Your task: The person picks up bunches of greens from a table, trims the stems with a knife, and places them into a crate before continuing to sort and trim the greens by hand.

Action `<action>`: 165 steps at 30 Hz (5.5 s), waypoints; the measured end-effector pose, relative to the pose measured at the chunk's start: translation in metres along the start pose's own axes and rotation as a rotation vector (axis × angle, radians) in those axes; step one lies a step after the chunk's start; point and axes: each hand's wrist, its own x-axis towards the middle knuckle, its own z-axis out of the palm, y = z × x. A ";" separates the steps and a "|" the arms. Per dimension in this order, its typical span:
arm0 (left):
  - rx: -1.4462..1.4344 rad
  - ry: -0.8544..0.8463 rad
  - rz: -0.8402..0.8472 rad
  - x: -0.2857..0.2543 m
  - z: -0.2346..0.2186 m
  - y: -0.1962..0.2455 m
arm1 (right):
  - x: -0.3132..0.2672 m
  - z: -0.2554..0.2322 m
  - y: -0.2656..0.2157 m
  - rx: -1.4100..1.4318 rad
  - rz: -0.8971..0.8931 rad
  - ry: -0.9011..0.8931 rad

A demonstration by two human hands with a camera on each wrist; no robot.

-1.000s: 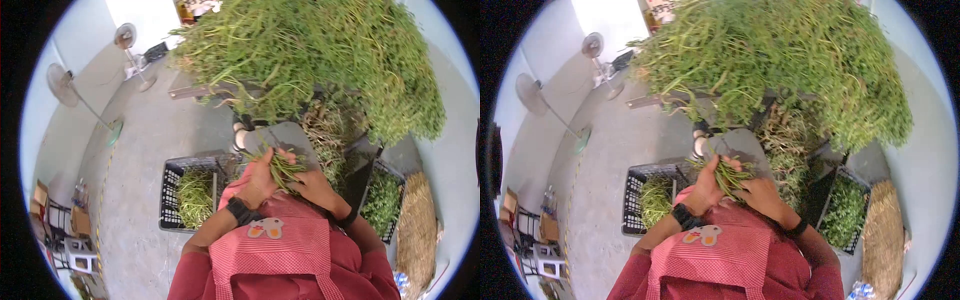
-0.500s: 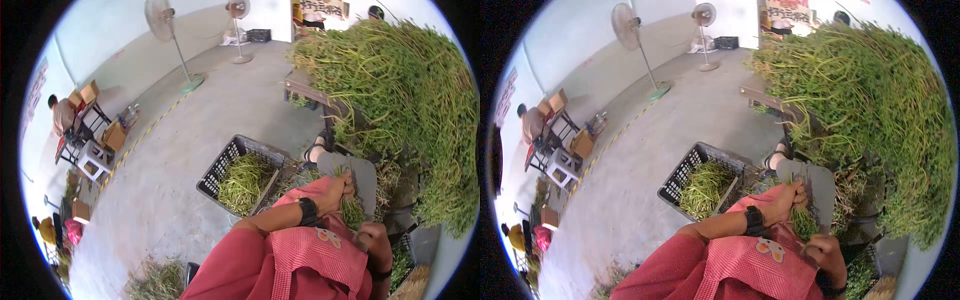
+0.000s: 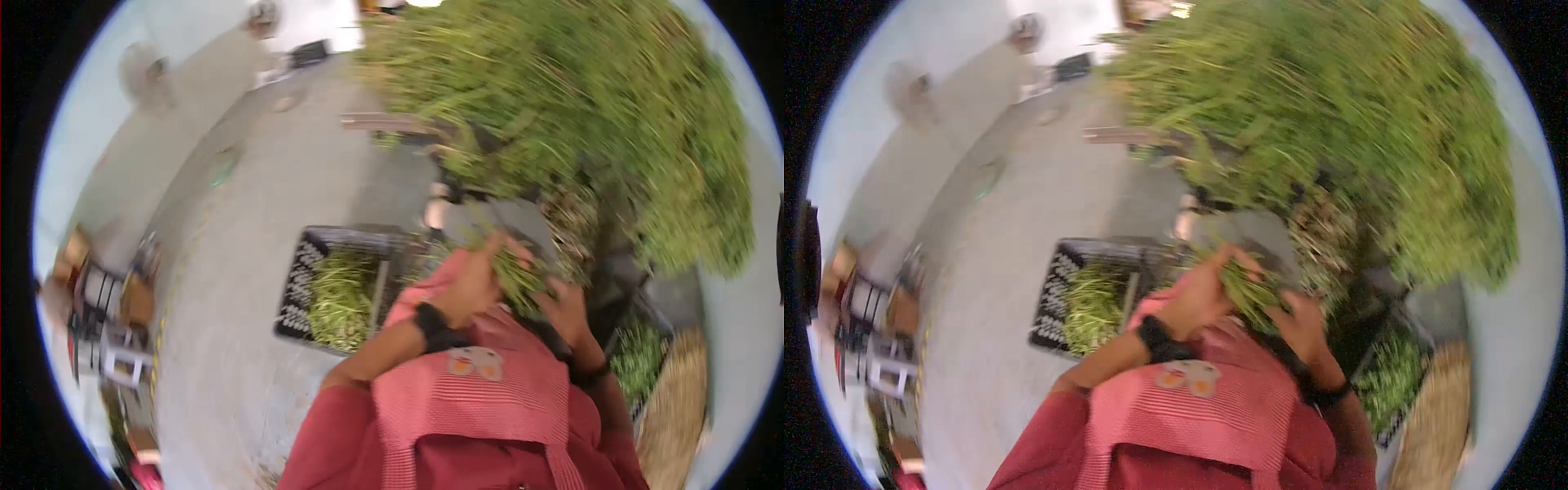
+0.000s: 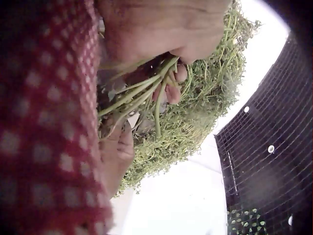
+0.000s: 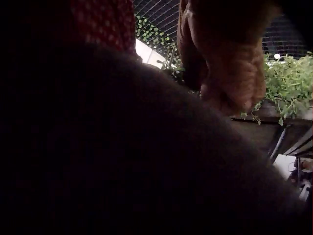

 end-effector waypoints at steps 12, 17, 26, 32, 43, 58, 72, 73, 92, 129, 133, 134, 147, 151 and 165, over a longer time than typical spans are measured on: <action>-0.020 0.058 -0.022 -0.002 -0.004 0.007 | -0.005 -0.045 0.010 0.496 0.209 0.088; -0.041 0.064 -0.045 -0.002 0.000 0.006 | -0.005 -0.027 0.003 0.365 -0.048 0.100; -0.158 -0.162 -0.136 -0.002 -0.002 0.001 | 0.013 -0.021 0.004 0.085 -0.090 -0.047; -0.048 -0.018 -0.093 -0.001 0.003 0.000 | 0.012 -0.022 0.004 0.220 -0.111 -0.232; -0.025 0.032 -0.094 -0.004 0.013 -0.001 | 0.011 -0.013 0.002 0.357 0.100 -0.221; 0.025 0.054 -0.099 0.000 0.012 -0.004 | 0.006 -0.017 -0.002 -0.247 -0.068 -0.237; 0.045 0.031 -0.087 -0.001 0.017 -0.013 | 0.002 -0.013 0.016 0.044 -0.013 -0.105; 0.071 0.071 -0.082 -0.001 0.020 -0.013 | 0.006 -0.011 0.030 -0.141 -0.014 -0.036; -0.088 0.113 -0.096 -0.004 0.006 0.005 | 0.007 -0.033 0.060 0.569 -0.228 0.161; -0.149 0.078 -0.156 0.001 0.003 0.005 | 0.003 -0.062 0.063 1.200 0.449 0.235; -0.127 0.079 -0.150 -0.001 0.001 0.006 | -0.005 -0.047 0.056 1.056 0.341 0.021; -0.150 0.053 -0.152 0.000 -0.001 0.007 | -0.008 -0.046 0.049 0.987 0.387 -0.071; -0.185 -0.011 -0.132 0.000 0.002 0.005 | -0.004 -0.009 -0.013 0.179 -0.078 0.014; -0.099 0.072 -0.143 -0.002 0.007 0.005 | 0.001 0.001 -0.008 0.283 -0.043 0.010; -0.217 0.041 -0.066 -0.001 0.001 0.004 | -0.008 -0.010 -0.001 0.036 -0.192 -0.038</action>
